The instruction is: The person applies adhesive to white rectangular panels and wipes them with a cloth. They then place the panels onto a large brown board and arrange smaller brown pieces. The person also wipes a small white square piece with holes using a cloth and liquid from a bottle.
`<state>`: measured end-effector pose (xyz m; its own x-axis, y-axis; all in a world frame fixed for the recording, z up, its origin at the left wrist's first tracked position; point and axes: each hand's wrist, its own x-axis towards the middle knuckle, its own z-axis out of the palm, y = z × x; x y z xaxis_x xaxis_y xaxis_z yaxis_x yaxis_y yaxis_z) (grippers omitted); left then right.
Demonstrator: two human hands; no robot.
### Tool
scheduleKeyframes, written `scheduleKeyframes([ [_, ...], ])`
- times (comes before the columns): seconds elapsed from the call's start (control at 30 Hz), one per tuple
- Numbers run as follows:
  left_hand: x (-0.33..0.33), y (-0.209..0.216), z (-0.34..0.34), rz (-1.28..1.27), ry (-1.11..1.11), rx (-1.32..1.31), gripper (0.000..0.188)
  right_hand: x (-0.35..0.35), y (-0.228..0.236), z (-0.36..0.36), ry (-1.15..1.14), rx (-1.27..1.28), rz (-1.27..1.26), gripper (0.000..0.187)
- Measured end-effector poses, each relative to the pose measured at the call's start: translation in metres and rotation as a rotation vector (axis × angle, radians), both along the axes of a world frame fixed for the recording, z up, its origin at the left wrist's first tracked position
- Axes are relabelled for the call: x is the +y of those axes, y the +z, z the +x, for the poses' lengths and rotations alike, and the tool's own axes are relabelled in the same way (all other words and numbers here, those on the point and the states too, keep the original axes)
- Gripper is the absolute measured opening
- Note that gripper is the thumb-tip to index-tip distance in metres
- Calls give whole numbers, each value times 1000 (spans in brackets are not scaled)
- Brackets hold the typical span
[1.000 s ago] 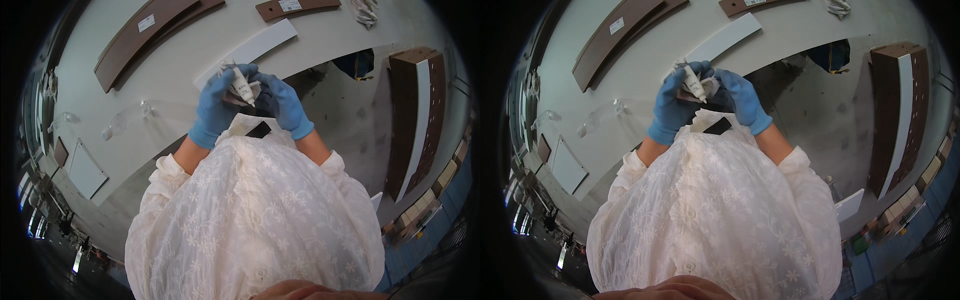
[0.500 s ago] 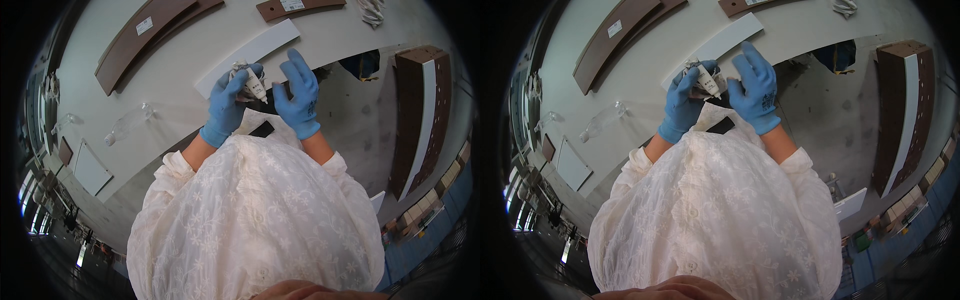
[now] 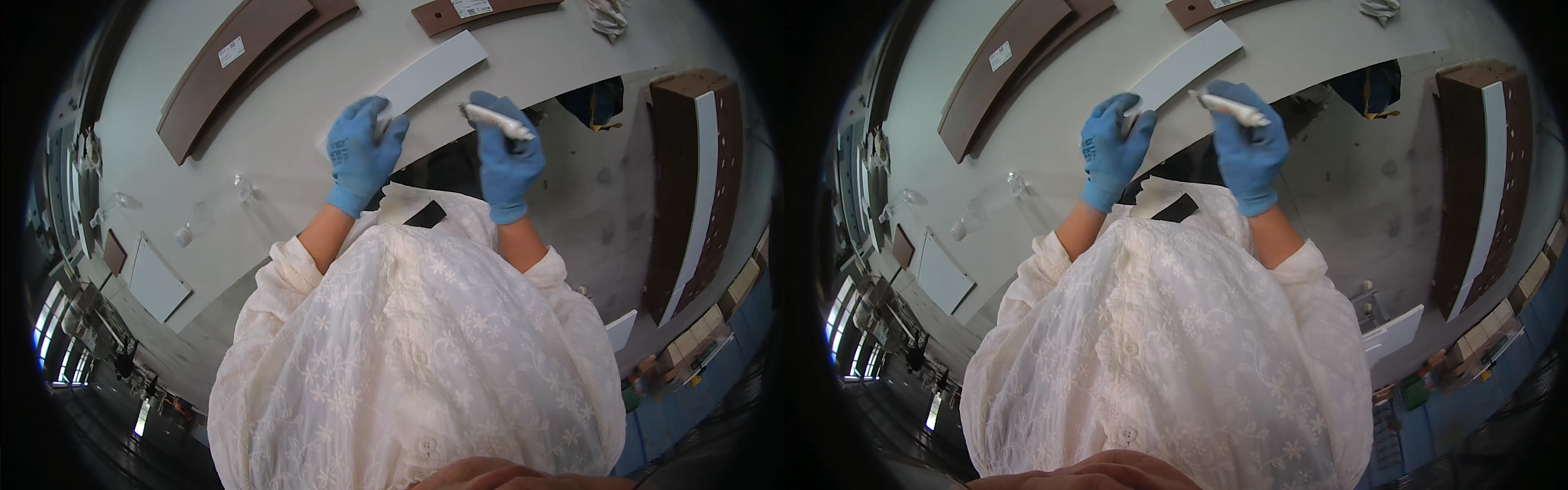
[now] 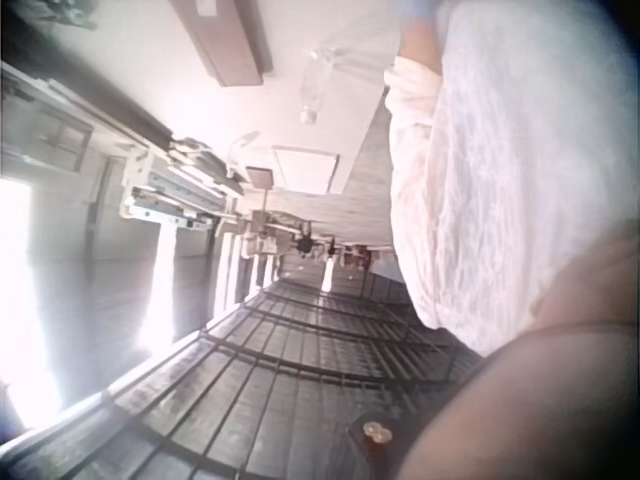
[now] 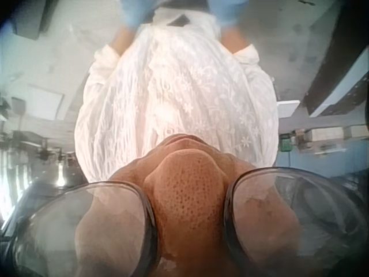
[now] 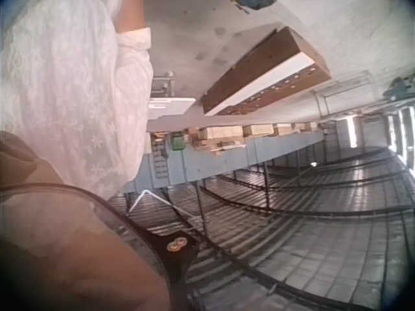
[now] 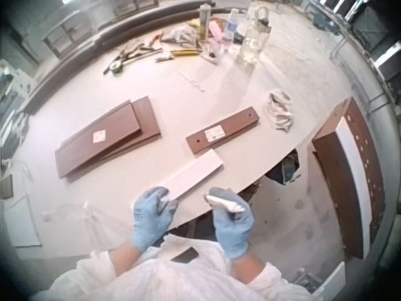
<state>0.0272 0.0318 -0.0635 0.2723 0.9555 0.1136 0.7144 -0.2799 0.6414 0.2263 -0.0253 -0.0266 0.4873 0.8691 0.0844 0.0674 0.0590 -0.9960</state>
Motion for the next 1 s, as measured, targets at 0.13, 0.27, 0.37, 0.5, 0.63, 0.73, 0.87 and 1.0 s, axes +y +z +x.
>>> scheduleKeyframes([
  [0.13, 17, -27, -11, -42, -102, 537, 84, 3, -5, 15, -150, 529, -8, 25],
  [0.27, 35, -28, -9, -201, -212, 586, 82, 2, -2, 28, -155, 460, -4, 29],
  [0.37, 56, -3, -5, -475, -284, 482, 72, 3, 7, 34, -140, 415, -10, 31],
  [0.5, 47, 57, -8, -636, -316, 248, 63, 6, 31, 38, -94, 314, 26, 31],
  [0.63, 29, 113, -13, -773, -279, 22, 65, 8, 61, 41, -3, 194, 45, 30],
  [0.73, 20, 135, -18, -791, -279, 5, 67, 8, 80, 37, 28, 128, 51, 29],
  [0.87, 9, 143, -29, -715, -300, -9, 69, 4, 98, 25, 127, 158, -35, 25],
  [1.0, 3, 145, -41, -744, -300, -27, 68, 1, 104, 15, 184, 155, -72, 21],
])
